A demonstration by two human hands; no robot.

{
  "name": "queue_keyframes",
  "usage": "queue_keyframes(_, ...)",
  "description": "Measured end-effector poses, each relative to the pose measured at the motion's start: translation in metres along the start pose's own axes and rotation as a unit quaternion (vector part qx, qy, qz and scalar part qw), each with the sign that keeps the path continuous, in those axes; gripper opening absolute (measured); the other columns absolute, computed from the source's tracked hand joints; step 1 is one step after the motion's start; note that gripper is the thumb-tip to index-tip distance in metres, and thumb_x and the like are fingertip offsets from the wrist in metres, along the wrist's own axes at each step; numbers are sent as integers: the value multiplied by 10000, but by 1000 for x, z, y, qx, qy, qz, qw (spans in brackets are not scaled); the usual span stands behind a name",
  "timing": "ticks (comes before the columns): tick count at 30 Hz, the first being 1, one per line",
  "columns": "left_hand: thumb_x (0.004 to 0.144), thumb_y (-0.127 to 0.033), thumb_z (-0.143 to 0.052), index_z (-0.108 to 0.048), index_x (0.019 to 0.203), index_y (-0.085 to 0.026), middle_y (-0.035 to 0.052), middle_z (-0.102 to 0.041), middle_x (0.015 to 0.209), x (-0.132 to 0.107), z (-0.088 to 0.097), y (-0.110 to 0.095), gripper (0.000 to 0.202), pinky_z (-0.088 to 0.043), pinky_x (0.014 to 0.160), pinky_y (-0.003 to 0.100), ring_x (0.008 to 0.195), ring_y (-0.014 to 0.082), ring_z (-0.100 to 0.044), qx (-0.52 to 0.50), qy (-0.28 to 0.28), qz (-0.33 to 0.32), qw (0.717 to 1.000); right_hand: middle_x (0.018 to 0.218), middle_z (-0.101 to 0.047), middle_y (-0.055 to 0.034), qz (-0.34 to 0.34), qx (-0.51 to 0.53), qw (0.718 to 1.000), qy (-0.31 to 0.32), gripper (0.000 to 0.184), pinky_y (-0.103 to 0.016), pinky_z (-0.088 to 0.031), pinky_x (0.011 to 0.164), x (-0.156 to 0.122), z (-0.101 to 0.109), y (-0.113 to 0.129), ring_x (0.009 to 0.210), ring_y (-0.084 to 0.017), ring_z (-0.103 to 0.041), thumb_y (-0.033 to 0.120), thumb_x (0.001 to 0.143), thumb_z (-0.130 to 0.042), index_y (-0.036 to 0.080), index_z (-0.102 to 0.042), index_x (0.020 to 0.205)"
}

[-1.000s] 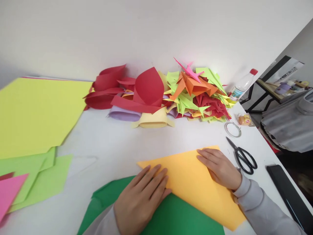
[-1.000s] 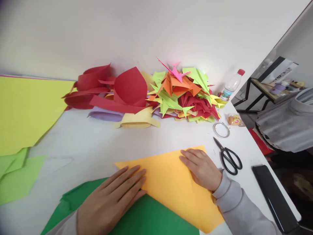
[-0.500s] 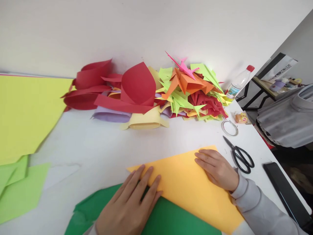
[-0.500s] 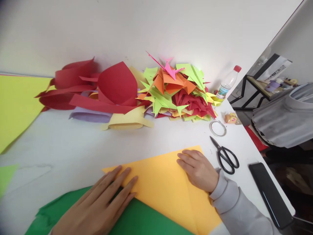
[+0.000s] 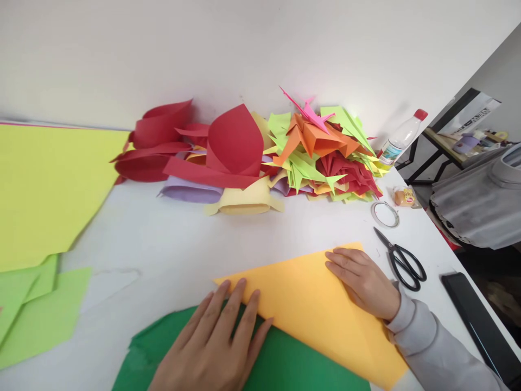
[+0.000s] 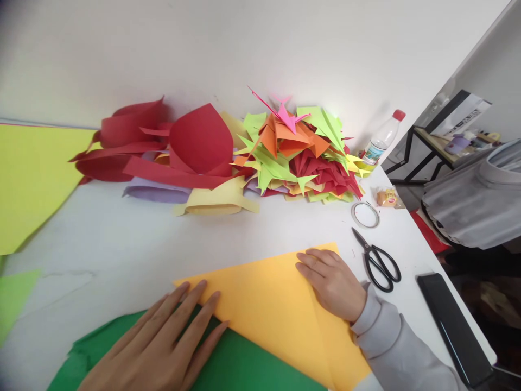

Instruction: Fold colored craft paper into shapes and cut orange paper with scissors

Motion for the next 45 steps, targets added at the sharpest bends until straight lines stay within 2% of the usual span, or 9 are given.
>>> queue_keyframes(9, 905, -296, -494, -667, 1035, -22, 278, -661, 1126, 8, 5, -1, 349, -506, 875, 515, 1039, 404, -645, 0, -17, 1, 1000, 1281, -624, -130, -1, 7, 1000, 6, 481, -436, -532, 935, -1, 0, -1, 1246, -244, -516, -9, 847, -406, 130, -539, 1289)
queue_keyframes(14, 893, -286, -519, -666, 1037, -22, 277, -666, 1119, 11, 8, -1, 334, -512, 857, 508, 1019, 403, -655, 1, -12, -5, 1000, 1279, -628, -117, -1, 16, 1000, 6, 496, -431, -534, 945, 0, 1, -1, 1242, -239, -524, -12, 840, -406, 144, -544, 1291)
queue_keyframes(18, 874, -328, -567, -666, 1046, -33, 268, -674, 1120, 12, 10, 0, 356, -521, 857, 493, 1024, 390, -657, 4, 2, 31, 1000, 1281, -628, -113, 1, 18, 1000, 0, 512, -431, -533, 958, -1, 2, -2, 1244, -232, -523, -12, 844, -403, 147, -529, 1315)
queue_keyframes(24, 883, -397, -539, -662, 1072, -44, 261, -667, 1148, 11, 8, 2, 419, -536, 873, 497, 1086, 387, -633, 8, 28, 89, 996, 1325, -597, -101, 12, 6, 1000, 15, 543, -435, -543, 941, -5, -1, -4, 1233, -246, -527, -28, 824, -390, 148, -524, 1320)
queue_keyframes(31, 903, -385, -487, -666, 1070, -38, 274, -647, 1180, 7, 2, 1, 424, -516, 911, 514, 1131, 394, -604, -15, 25, 137, 990, 1318, -604, -95, 20, 2, 1000, 0, 554, -424, -550, 943, -6, 0, -3, 1234, -235, -534, -15, 837, -389, 169, -505, 1346)
queue_keyframes(42, 907, -404, -471, -680, 1064, -56, 244, -662, 1176, 9, 3, 1, 435, -529, 913, 483, 1132, 374, -608, -13, 36, 129, 991, 1342, -586, -84, 7, 14, 1000, -2, 545, -418, -547, 971, -10, -4, -7, 1254, -234, -530, 41, 882, -410, 212, -464, 1396)
queue_keyframes(45, 912, -403, -455, -681, 1060, -53, 246, -656, 1184, 7, 2, 1, 442, -516, 926, 495, 1148, 377, -594, -16, 26, 148, 989, 1340, -589, -81, 4, 14, 1000, -2, 536, -412, -547, 974, -11, -4, -8, 1252, -230, -532, 38, 885, -406, 212, -476, 1388)
Point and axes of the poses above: each hand's wrist, its own x-axis towards the middle knuckle, its own z-axis out of the back of the hand, y = z × x, the point moved 6 cm from there along x, towards the middle knuckle
